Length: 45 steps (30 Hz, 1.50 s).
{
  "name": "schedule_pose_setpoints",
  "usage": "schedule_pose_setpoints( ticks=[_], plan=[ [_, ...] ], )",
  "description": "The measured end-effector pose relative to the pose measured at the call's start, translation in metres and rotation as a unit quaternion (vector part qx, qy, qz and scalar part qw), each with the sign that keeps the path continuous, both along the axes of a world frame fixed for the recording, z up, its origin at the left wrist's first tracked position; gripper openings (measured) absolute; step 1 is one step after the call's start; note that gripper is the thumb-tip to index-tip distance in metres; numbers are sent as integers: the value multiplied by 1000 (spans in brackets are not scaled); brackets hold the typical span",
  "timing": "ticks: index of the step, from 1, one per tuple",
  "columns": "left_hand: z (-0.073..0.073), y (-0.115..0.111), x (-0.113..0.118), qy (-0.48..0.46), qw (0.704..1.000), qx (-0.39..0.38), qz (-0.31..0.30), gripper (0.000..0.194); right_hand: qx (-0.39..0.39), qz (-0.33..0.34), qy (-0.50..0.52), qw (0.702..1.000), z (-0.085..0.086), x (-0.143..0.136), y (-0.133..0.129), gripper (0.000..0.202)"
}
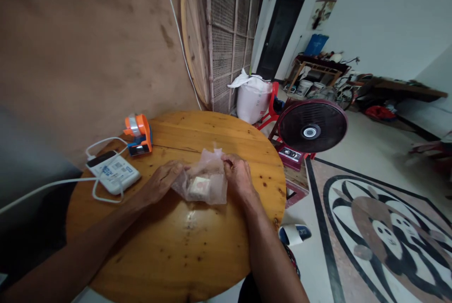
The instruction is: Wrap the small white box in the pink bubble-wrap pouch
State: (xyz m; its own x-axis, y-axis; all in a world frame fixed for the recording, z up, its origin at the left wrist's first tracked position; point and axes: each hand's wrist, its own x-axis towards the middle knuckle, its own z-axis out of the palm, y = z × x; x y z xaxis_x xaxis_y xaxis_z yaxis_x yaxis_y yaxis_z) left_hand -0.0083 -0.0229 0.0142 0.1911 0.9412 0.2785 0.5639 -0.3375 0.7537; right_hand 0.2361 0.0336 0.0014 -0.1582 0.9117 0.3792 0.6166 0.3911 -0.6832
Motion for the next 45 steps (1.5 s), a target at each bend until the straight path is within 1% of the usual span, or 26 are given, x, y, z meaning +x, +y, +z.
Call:
schedule_pose_setpoints(
  ticks=[6,10,15,20,24,26,29,31,34,36,38,39,41,42,43,44,45],
  plan=[
    [-1,0,-2,77,994,7,79,47,-41,-64,-32,997,5,0,-1,27],
    [-3,0,-3,122,986,11,117,45,-73,-93,-69,991,9,-1,-3,30],
    [1,-2,-3,137,982,13,129,49,-82,-103,-114,985,14,-2,-7,34],
    [5,-3,-5,145,980,1,135,50,-86,-99,-138,982,18,-2,-8,48],
    [1,1,-8,155,979,28,129,46,-98,-113,-153,977,19,-2,-7,48],
    [0,3,-10,140,981,55,124,43,-106,-119,-154,975,19,-2,-7,49],
    [2,4,-9,80,987,103,93,39,-111,-116,-156,975,19,-2,-6,49],
    [4,2,-8,32,992,100,70,39,-108,-115,-154,975,18,-1,-5,48],
    [6,-3,-8,-23,998,41,51,44,-95,-115,-143,978,14,0,-2,48],
    [6,-5,-10,-63,998,3,13,49,-81,-109,-128,982,10,1,1,47],
    [8,-7,-14,-112,992,-31,-57,52,-66,-104,-105,987,6,1,4,46],
    [10,-8,-17,-135,984,-60,-100,52,-61,-103,-92,989,4,1,6,45],
    [14,-9,-22,-157,958,-143,-192,49,-55,-105,-72,990,0,1,8,44],
    [16,-10,-24,-158,943,-186,-226,46,-55,-107,-68,990,-1,1,9,44],
    [17,-10,-25,-160,932,-215,-245,43,-56,-108,-68,990,-2,1,10,43],
    [18,-10,-25,-165,929,-225,-244,41,-58,-108,-69,990,-2,0,10,43],
    [18,-9,-25,-172,935,-216,-222,38,-59,-107,-68,990,-2,0,10,42]
  ],
)
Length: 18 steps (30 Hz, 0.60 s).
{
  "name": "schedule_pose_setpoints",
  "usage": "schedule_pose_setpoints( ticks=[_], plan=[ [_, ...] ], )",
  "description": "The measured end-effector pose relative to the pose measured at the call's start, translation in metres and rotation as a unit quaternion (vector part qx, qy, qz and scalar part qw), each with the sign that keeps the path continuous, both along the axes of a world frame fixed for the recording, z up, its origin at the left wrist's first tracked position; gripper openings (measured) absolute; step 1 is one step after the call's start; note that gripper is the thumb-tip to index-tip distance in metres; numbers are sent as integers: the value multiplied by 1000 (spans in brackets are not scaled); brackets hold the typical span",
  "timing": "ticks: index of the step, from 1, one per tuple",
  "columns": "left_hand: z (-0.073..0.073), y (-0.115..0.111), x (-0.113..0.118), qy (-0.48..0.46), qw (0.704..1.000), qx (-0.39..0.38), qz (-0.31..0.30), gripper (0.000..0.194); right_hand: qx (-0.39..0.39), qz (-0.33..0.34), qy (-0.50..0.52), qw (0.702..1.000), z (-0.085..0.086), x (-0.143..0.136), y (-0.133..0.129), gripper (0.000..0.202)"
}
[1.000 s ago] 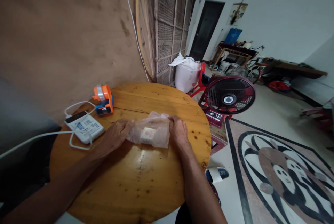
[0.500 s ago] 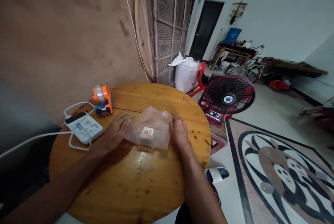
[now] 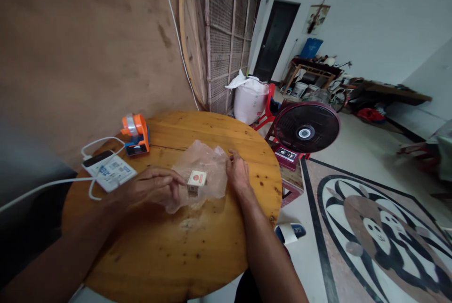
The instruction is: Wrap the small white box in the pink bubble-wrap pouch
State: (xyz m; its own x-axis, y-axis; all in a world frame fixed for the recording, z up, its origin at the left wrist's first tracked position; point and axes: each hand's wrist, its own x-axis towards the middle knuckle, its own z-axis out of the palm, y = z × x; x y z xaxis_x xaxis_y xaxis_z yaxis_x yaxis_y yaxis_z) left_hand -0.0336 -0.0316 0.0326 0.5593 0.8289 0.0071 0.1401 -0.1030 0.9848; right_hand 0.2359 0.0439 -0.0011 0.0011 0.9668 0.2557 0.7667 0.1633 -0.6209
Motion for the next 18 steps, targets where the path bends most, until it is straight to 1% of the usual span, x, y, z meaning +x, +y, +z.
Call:
schedule_pose_setpoints(
  ticks=[1,3,5,6,7,9,12,14,18],
  plan=[
    [-1,1,1,1,999,20,43,36,-1,1,4,1000,0,0,0,42],
    [-4,6,3,30,986,93,136,34,-2,1,25,1000,-1,-1,1,40],
    [-9,11,7,99,959,179,194,35,-1,4,52,999,-2,-1,2,37],
    [-13,14,8,135,947,205,209,36,0,8,63,998,-3,-1,3,35],
    [-16,17,10,164,938,217,213,38,1,13,73,997,-4,-1,4,32],
    [-22,21,14,186,937,223,195,42,4,25,91,996,-5,-2,5,27],
    [-29,27,19,160,944,235,168,44,11,37,131,991,-8,-4,6,26],
    [-30,28,21,142,946,225,185,45,13,41,169,985,-8,-5,7,28],
    [-29,29,20,123,946,164,253,55,1,32,259,965,-9,-5,10,29]
  ],
)
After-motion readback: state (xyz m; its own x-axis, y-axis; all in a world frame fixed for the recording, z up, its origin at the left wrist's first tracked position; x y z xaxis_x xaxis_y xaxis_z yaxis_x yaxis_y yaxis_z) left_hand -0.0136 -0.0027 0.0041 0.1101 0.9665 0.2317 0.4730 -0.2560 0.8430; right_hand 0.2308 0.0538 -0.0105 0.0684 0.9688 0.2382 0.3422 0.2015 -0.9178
